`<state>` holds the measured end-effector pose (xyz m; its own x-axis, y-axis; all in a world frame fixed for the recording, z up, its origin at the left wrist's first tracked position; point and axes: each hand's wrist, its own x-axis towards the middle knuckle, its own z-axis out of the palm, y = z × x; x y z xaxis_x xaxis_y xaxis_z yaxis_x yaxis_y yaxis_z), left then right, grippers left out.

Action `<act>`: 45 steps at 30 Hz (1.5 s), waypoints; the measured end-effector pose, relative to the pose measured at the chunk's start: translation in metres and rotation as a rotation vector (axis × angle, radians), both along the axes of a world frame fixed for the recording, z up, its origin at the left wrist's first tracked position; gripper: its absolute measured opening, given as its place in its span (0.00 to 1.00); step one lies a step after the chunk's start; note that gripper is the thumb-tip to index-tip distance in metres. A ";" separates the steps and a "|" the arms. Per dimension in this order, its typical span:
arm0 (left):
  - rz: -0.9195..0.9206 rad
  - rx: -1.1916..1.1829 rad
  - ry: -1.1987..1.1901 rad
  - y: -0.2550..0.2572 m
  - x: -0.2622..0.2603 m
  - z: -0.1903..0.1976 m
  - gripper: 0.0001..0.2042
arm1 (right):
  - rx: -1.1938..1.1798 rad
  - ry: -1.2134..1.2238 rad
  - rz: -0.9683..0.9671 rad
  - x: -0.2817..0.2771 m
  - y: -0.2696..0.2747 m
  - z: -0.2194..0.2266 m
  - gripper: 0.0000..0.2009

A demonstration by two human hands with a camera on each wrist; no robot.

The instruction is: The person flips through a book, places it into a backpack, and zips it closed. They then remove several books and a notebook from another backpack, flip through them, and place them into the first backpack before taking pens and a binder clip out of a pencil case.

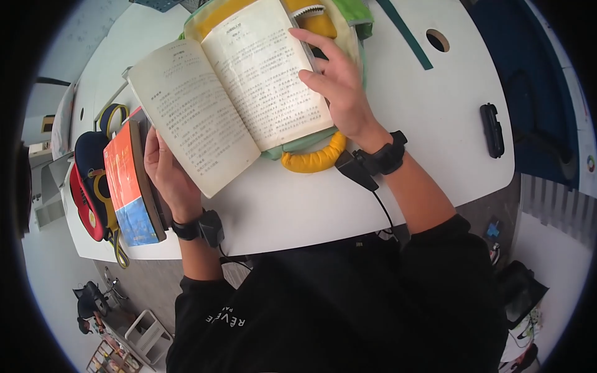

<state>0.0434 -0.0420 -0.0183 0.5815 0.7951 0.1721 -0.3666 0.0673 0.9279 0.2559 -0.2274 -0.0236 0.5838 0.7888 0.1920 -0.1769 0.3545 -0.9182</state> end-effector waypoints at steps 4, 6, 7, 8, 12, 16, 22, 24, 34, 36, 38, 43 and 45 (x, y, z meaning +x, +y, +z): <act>0.021 -0.017 -0.005 -0.003 0.001 0.001 0.14 | -0.004 0.046 0.010 0.002 -0.001 -0.001 0.27; 0.053 0.042 0.029 -0.001 0.002 -0.003 0.14 | 0.000 0.048 0.030 0.004 -0.001 -0.002 0.26; 0.068 0.057 0.049 -0.003 0.003 -0.003 0.14 | 0.013 0.062 -0.009 0.003 0.000 -0.002 0.25; 0.072 0.057 0.053 -0.004 0.003 -0.003 0.14 | 0.031 0.076 -0.046 0.001 0.001 0.000 0.25; 0.053 0.000 0.033 -0.002 0.003 -0.004 0.16 | 0.103 0.163 0.043 0.001 0.001 0.001 0.26; 0.061 0.001 0.023 -0.006 0.004 0.002 0.15 | 0.056 0.161 0.007 0.003 0.001 -0.002 0.27; -0.008 -0.032 0.003 -0.004 0.002 -0.005 0.15 | -0.025 0.039 -0.013 -0.003 0.002 0.008 0.32; 0.061 -0.035 -0.010 -0.007 0.006 -0.001 0.14 | -0.030 0.026 -0.033 -0.005 0.004 0.008 0.32; 0.049 -0.001 0.036 -0.005 0.001 -0.001 0.15 | 0.023 0.153 -0.042 0.001 0.003 0.003 0.29; 0.051 -0.016 0.022 -0.006 0.002 -0.001 0.14 | 0.048 0.169 -0.036 -0.001 0.004 0.004 0.29; 0.050 -0.022 0.015 -0.005 0.003 -0.001 0.14 | 0.082 0.193 -0.030 -0.002 0.004 0.007 0.29; 0.025 -0.085 -0.035 -0.008 0.004 0.002 0.14 | -0.071 0.021 -0.009 -0.006 0.004 0.010 0.32; 0.001 -0.067 -0.015 -0.010 0.004 0.006 0.14 | -0.111 -0.010 -0.010 -0.007 0.003 0.012 0.33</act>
